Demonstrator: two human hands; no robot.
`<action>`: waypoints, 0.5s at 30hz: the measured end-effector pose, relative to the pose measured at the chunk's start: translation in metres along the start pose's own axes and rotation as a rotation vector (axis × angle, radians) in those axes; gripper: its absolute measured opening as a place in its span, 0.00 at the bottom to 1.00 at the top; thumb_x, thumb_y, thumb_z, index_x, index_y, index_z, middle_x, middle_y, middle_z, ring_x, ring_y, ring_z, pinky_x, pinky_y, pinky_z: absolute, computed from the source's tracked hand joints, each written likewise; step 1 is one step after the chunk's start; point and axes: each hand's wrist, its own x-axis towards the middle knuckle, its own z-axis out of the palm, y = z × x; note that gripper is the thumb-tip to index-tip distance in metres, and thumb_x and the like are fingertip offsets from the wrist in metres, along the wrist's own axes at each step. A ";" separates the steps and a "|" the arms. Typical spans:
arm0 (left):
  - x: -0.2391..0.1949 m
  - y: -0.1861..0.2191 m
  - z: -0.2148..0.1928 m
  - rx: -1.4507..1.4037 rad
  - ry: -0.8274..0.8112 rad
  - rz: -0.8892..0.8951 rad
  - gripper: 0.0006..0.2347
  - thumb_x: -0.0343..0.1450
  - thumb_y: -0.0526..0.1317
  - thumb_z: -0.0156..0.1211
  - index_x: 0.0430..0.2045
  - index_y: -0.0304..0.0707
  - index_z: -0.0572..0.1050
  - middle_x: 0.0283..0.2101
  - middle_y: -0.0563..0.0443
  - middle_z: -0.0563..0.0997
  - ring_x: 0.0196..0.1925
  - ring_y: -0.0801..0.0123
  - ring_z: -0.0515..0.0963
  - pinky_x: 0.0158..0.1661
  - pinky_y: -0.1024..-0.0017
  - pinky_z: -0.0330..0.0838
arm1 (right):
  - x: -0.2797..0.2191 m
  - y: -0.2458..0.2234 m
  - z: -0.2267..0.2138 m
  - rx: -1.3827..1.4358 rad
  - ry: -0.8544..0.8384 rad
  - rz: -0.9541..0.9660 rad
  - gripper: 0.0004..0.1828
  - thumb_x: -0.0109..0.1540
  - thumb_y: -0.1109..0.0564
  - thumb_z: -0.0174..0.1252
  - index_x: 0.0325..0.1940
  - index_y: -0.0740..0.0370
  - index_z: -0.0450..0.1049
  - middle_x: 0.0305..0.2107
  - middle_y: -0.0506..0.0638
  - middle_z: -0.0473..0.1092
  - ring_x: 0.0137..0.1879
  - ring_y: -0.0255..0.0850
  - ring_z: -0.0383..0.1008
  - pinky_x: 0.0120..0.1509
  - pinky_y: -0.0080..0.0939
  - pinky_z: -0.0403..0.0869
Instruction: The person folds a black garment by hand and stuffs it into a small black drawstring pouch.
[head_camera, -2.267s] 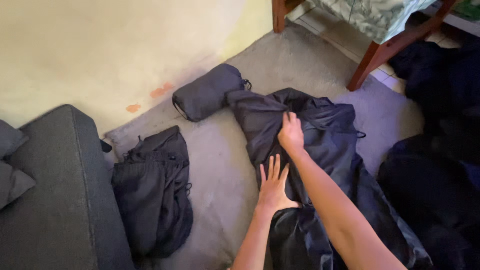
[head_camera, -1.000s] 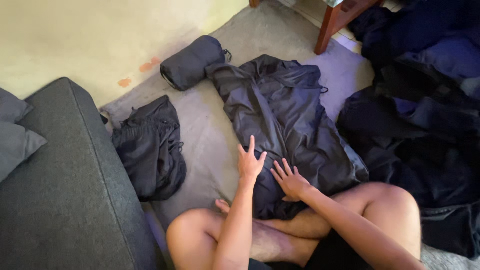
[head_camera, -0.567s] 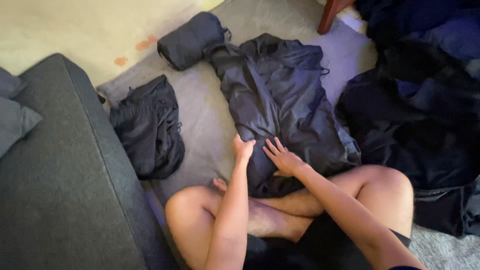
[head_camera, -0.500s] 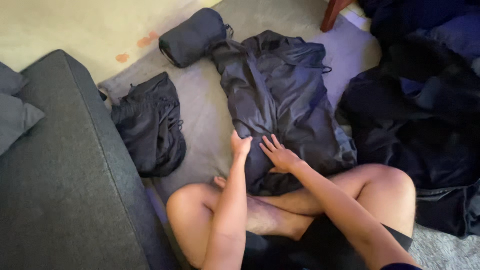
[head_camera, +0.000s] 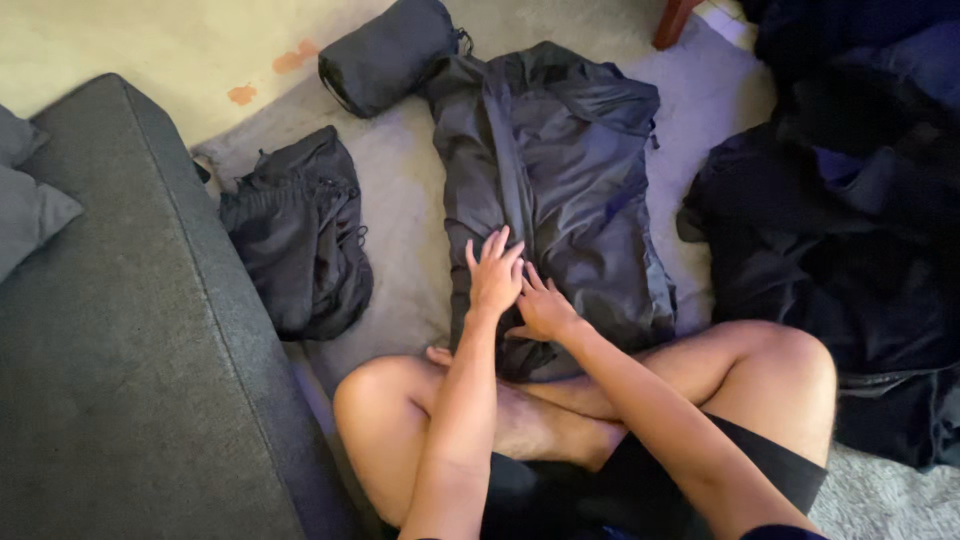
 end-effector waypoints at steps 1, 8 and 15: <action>-0.003 0.003 0.003 -0.002 0.002 0.004 0.15 0.76 0.41 0.60 0.58 0.52 0.83 0.76 0.48 0.72 0.78 0.54 0.70 0.74 0.32 0.47 | -0.006 0.007 -0.006 -0.001 0.002 0.004 0.62 0.53 0.21 0.68 0.80 0.61 0.66 0.82 0.59 0.51 0.90 0.65 0.40 0.79 0.69 0.68; -0.018 0.034 -0.009 -0.064 -0.252 -0.054 0.24 0.83 0.52 0.47 0.77 0.51 0.65 0.87 0.43 0.48 0.88 0.51 0.45 0.77 0.26 0.39 | -0.050 0.083 -0.025 0.084 0.511 0.034 0.22 0.62 0.35 0.65 0.54 0.44 0.84 0.54 0.46 0.78 0.67 0.44 0.77 0.67 0.53 0.73; -0.018 0.052 -0.026 -0.102 -0.395 -0.021 0.35 0.81 0.66 0.40 0.83 0.51 0.51 0.88 0.45 0.42 0.89 0.50 0.36 0.76 0.21 0.29 | -0.083 0.217 0.034 0.645 0.346 0.887 0.63 0.55 0.20 0.72 0.81 0.61 0.62 0.69 0.72 0.64 0.73 0.74 0.67 0.69 0.77 0.72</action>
